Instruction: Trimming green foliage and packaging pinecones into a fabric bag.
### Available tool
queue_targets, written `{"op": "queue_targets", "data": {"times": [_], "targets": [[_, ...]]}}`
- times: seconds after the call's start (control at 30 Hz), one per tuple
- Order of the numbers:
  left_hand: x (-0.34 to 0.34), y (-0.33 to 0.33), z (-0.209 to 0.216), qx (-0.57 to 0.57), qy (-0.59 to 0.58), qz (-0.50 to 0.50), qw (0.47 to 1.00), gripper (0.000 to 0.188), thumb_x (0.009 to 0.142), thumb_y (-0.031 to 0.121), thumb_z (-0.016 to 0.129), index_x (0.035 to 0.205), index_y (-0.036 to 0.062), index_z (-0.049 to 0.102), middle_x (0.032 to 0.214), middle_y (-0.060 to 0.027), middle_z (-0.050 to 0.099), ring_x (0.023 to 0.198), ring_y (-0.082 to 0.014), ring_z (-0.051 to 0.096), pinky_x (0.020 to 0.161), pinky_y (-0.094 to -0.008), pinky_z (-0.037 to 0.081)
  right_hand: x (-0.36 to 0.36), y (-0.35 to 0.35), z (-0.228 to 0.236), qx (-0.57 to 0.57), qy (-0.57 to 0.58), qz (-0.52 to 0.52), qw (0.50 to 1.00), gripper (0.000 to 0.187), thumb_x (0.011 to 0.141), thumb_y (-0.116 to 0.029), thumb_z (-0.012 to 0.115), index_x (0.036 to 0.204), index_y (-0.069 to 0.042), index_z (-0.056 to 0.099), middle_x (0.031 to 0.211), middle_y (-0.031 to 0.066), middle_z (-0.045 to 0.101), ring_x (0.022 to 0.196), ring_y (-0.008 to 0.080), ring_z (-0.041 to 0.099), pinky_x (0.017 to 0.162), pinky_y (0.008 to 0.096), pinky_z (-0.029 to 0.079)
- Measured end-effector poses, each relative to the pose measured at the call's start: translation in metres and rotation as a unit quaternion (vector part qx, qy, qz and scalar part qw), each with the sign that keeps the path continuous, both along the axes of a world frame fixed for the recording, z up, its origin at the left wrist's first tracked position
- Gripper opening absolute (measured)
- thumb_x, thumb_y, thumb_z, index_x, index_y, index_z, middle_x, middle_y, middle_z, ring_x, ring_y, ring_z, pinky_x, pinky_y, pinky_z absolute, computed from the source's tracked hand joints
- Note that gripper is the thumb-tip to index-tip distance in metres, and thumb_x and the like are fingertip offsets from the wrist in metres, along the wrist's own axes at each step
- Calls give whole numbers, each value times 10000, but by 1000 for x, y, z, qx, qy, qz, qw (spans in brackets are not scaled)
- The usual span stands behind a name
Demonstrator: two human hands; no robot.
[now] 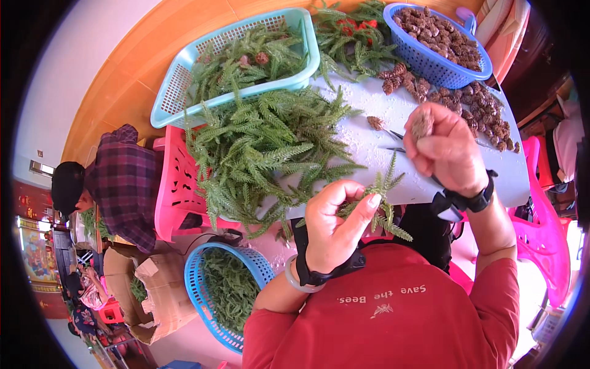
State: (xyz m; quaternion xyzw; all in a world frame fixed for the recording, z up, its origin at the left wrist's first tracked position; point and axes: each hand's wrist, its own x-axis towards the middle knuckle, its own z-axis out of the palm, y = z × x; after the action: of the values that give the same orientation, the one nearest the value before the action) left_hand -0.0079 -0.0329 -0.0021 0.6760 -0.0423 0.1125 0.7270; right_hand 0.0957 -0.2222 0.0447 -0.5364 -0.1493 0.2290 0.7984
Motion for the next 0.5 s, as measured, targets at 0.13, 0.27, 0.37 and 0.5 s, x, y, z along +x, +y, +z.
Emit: {"op": "queue_targets", "data": {"times": [0.13, 0.27, 0.37, 0.5], "targets": [[-1, 0, -1, -43, 14, 24, 999, 151, 837, 77, 688, 840, -21, 573, 698, 14, 553, 624, -28, 463, 562, -183, 388, -24, 4, -12, -27, -39, -23, 999, 272, 693, 6, 638, 957, -8, 573, 757, 64, 587, 559, 123, 528, 456, 229, 381], [-1, -3, 0, -55, 7, 45, 997, 212, 800, 89, 736, 862, -22, 566, 733, 23, 546, 658, -26, 464, 573, -177, 389, -38, 2, -13, -162, -264, -41, 950, 303, 684, 55, 649, 977, 1, 590, 777, 72, 609, 611, 140, 583, 516, 259, 450], [-3, -4, -2, -43, -24, 33, 998, 278, 763, 85, 766, 929, -15, 567, 797, 21, 560, 697, -42, 480, 633, -187, 402, -45, 6, -19, -230, -412, -43, 881, 291, 685, 47, 651, 969, 13, 596, 797, 90, 619, 644, 165, 606, 553, 277, 480], [-2, 0, -4, 66, -101, 20, 993, 401, 696, 97, 819, 984, -10, 563, 849, 6, 570, 732, -58, 492, 672, -204, 417, -55, 12, -22, -249, -507, -49, 823, 266, 682, -7, 660, 939, 28, 601, 832, 125, 623, 670, 233, 615, 578, 309, 494]]}}
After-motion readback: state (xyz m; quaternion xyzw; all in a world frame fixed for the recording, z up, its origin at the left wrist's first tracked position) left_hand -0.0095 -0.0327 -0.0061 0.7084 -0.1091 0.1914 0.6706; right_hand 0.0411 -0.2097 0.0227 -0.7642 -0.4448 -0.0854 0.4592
